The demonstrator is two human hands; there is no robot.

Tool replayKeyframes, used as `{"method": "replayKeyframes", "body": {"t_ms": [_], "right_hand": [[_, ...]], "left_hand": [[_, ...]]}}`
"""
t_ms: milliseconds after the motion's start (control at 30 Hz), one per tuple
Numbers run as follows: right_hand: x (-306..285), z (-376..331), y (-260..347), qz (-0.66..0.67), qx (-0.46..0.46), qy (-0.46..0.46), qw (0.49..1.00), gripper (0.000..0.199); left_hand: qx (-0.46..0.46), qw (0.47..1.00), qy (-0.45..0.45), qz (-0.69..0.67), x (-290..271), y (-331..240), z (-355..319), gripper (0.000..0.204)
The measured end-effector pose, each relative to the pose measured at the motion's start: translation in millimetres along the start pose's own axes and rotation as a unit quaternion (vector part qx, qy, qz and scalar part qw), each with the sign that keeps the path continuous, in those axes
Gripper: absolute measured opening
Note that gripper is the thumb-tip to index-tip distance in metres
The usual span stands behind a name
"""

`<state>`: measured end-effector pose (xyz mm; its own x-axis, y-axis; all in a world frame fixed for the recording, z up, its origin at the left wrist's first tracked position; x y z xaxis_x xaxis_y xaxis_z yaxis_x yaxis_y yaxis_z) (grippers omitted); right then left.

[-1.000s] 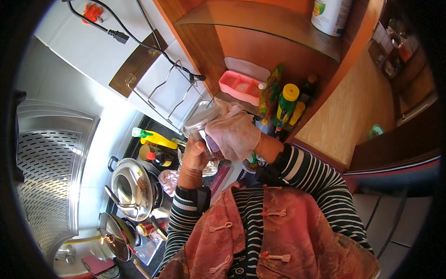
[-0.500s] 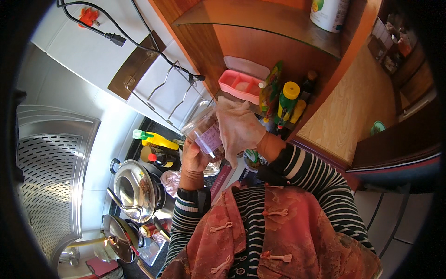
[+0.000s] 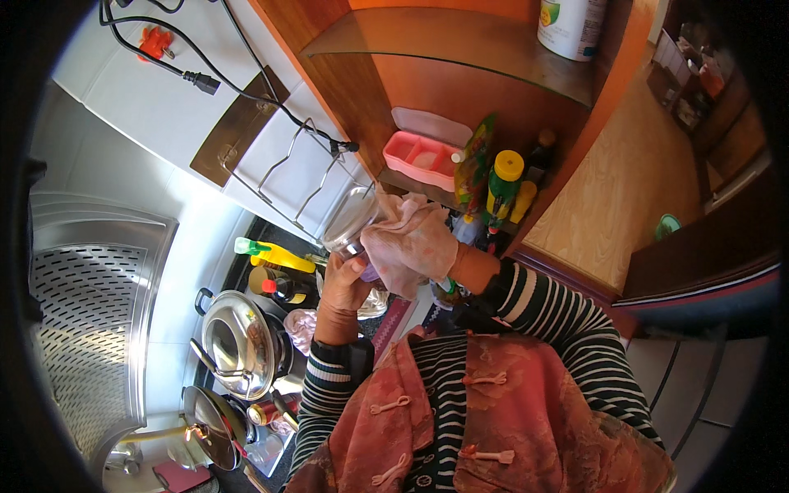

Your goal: The person wipes the inside of a wooden cupboard with a cloth, then places several containers and bottles onto the shelf. The person handles a white tub, a clear jar, a red can, a dark bottle, and a small jar, placing each on the shelf.

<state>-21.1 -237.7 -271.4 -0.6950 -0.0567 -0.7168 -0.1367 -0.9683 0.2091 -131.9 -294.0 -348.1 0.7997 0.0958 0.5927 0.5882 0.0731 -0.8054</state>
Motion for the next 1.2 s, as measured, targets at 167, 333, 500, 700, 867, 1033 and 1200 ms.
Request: {"method": "replayKeyframes", "body": {"t_ms": [167, 333, 500, 700, 867, 1033, 1200], "right_hand": [[22.0, -9.3, -34.6, 0.292, 0.133, 0.024, 0.947, 0.043], [13.4, -15.8, -28.0, 0.113, 0.048, -0.033, 0.992, 0.065], [1.0, -11.2, -27.6, 0.13, 0.093, -0.006, 0.987, 0.057], [-22.8, -25.3, -33.7, 0.131, 0.123, 0.138, 0.974, 0.036], [-41.5, -56.8, -18.8, 0.33, 0.106, 0.212, 0.913, 0.031], [-57.9, -95.2, -21.6, 0.459, 0.189, 0.214, 0.841, 0.033], [-82.3, -130.5, -36.1, 0.275, 0.21, 0.216, 0.913, 0.032]], "left_hand": [[0.007, 0.997, 0.011, -0.074, -2.7, 2.5, -2.7, 0.096], [0.005, 0.99, 0.047, -0.132, -10.1, 10.2, -6.8, 0.095], [0.025, 0.99, 0.031, -0.132, -21.7, 15.0, -7.1, 0.093], [0.144, 0.989, -0.003, -0.018, -3.3, -60.8, 10.1, 0.096], [0.19, 0.976, 0.071, 0.084, 92.3, -108.5, 57.6, 0.093], [0.208, 0.96, 0.169, 0.081, 204.2, -116.2, 118.9, 0.079], [0.266, 0.921, 0.177, 0.223, 268.6, -103.0, 167.5, 0.076]]}}
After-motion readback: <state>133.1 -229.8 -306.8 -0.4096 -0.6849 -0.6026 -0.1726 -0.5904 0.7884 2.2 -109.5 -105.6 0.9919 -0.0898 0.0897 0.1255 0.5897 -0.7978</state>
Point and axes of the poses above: each hand's wrist, its own z-axis towards the middle knuckle, its own x-axis out of the palm, y = z × x, the point moved 8 cm from there along z, towards the middle knuckle
